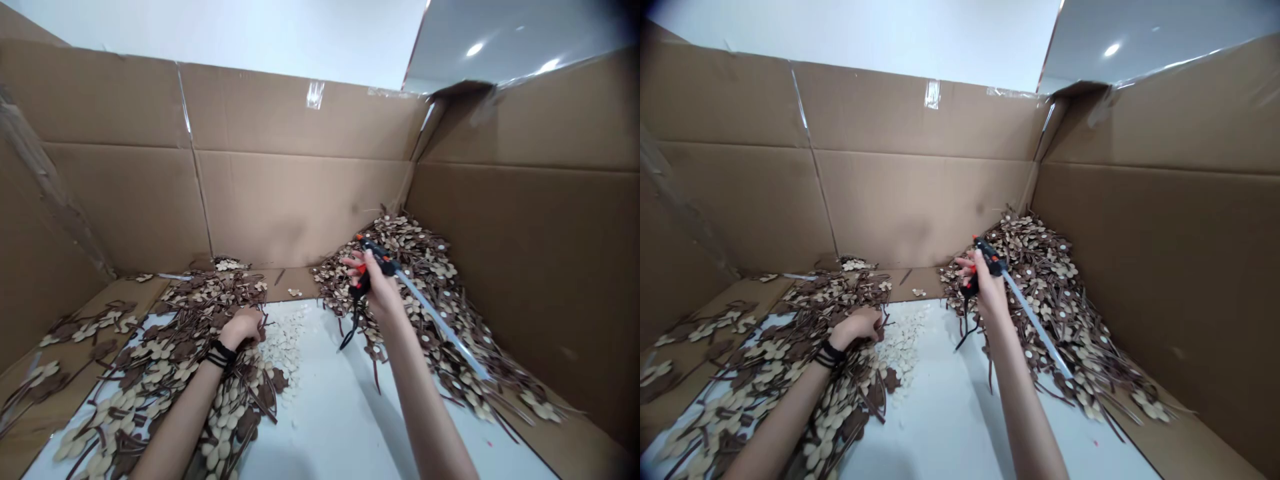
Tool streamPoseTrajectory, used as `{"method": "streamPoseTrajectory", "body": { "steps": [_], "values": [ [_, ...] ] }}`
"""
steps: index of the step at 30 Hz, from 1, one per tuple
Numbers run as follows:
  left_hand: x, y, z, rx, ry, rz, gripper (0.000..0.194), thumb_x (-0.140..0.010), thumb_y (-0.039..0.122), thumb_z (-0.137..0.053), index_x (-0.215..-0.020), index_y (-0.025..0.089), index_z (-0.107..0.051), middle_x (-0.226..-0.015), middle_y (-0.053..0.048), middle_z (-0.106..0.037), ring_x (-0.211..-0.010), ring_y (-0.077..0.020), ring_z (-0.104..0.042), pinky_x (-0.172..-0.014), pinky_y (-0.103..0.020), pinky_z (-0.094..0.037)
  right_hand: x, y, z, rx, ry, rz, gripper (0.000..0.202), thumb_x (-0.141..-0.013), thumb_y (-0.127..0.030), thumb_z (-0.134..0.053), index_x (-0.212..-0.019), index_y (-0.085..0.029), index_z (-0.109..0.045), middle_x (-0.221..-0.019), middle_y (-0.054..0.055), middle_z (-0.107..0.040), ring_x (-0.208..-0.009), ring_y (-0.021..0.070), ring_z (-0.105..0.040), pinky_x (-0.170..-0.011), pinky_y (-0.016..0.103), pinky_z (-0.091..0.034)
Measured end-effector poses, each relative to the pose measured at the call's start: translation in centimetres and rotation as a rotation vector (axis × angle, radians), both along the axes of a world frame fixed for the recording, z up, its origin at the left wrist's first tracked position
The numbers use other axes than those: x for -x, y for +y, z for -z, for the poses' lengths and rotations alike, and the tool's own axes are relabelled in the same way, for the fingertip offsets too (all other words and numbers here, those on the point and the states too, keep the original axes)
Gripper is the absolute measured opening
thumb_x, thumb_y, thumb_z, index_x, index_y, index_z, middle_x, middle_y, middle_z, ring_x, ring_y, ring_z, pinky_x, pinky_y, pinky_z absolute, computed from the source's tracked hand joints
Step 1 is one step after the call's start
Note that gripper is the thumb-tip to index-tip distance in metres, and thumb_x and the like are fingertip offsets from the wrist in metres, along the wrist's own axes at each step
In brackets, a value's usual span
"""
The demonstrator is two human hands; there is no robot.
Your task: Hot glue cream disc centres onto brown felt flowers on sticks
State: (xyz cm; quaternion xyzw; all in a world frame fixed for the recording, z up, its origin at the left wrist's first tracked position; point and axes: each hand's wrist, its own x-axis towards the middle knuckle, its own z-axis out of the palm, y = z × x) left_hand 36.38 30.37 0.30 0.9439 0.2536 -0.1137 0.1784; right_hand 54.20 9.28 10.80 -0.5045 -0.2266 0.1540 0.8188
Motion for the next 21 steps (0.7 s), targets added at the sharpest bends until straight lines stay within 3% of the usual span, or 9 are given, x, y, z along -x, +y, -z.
{"method": "streamPoseTrajectory", "body": {
  "steps": [3, 5, 7, 10, 12, 15, 18, 21],
  "values": [
    [0.5, 0.7, 0.2, 0.08, -0.127, -0.013, 0.016, -0.071, 0.022, -0.069, -0.07, 0.013, -0.056, -0.077, -0.001, -0.061, -0.081, -0.0154, -0.057, -0.079, -0.031, -0.045, 2.9, 0.6, 0.6, 0.078, -0.083, -0.132, 0.046, -0.069, -0.054, -0.068, -0.093, -0.015, -0.06, -0.082, 0.004, -0.066, -0.051, 0.006, -0.047, -0.045, 0.019, -0.035],
    [0.9, 1.0, -0.4, 0.155, -0.258, -0.04, 0.015, -0.066, 0.018, -0.068, -0.073, 0.015, -0.055, -0.074, 0.0, -0.06, -0.076, -0.0148, -0.057, -0.073, -0.026, -0.045, 4.4, 0.7, 0.7, 0.157, -0.16, -0.22, 0.045, -0.072, -0.057, -0.064, -0.088, -0.015, -0.062, -0.072, 0.002, -0.063, -0.046, 0.0054, -0.042, -0.043, 0.019, -0.031],
    [1.1, 1.0, -1.9, 0.226, -0.42, -0.076, 0.019, -0.069, 0.021, -0.063, -0.086, 0.015, -0.055, -0.077, 0.0, -0.062, -0.077, -0.0146, -0.059, -0.071, -0.024, -0.045, 5.3, 0.4, 0.8, 0.228, -0.248, -0.308, 0.051, -0.078, -0.064, -0.053, -0.081, -0.014, -0.063, -0.055, -0.001, -0.052, -0.041, 0.0055, -0.036, -0.042, 0.02, -0.027],
    [1.4, -0.1, -5.3, 0.285, -0.669, -0.123, 0.035, -0.083, 0.033, -0.047, -0.113, 0.014, -0.048, -0.094, -0.006, -0.065, -0.088, -0.0147, -0.062, -0.075, -0.023, -0.047, 5.9, -0.2, 1.0, 0.265, -0.398, -0.443, 0.063, -0.08, -0.071, -0.04, -0.074, -0.013, -0.063, -0.046, -0.002, -0.041, -0.038, 0.0061, -0.032, -0.042, 0.021, -0.023],
    [1.9, -1.5, -7.6, 0.372, -0.848, -0.162, 0.042, -0.086, 0.039, -0.042, -0.12, 0.015, -0.048, -0.105, -0.009, -0.064, -0.093, -0.0149, -0.061, -0.077, -0.023, -0.048, 6.2, -0.5, 1.3, 0.266, -0.462, -0.449, 0.063, -0.077, -0.073, -0.043, -0.073, -0.014, -0.064, -0.047, -0.001, -0.043, -0.038, 0.0066, -0.032, -0.041, 0.021, -0.023],
    [2.9, -4.1, -10.2, 0.599, -1.087, -0.241, 0.041, -0.079, 0.042, -0.057, -0.109, 0.015, -0.061, -0.1, -0.008, -0.068, -0.084, -0.0145, -0.062, -0.071, -0.022, -0.049, 6.4, -0.5, 1.5, 0.226, -0.452, -0.37, 0.062, -0.073, -0.075, -0.046, -0.068, -0.015, -0.063, -0.047, 0.002, -0.049, -0.039, 0.0082, -0.035, -0.04, 0.022, -0.024],
    [3.6, -6.0, -11.3, 0.668, -1.142, -0.289, 0.036, -0.073, 0.042, -0.065, -0.095, 0.014, -0.067, -0.075, -0.004, -0.068, -0.062, -0.0107, -0.056, -0.056, -0.019, -0.045, 6.5, -0.3, 1.5, 0.182, -0.409, -0.346, 0.067, -0.072, -0.078, -0.043, -0.061, -0.015, -0.062, -0.049, 0.006, -0.054, -0.038, 0.0094, -0.037, -0.039, 0.022, -0.025],
    [3.9, -7.0, -11.7, 0.699, -1.142, -0.321, 0.035, -0.071, 0.044, -0.067, -0.09, 0.014, -0.067, -0.062, 0.0, -0.062, -0.054, -0.0089, -0.052, -0.048, -0.017, -0.04, 6.2, -0.1, 1.5, 0.186, -0.399, -0.33, 0.066, -0.073, -0.076, -0.042, -0.06, -0.015, -0.062, -0.051, 0.007, -0.056, -0.04, 0.01, -0.039, -0.039, 0.022, -0.024]
  ]
}}
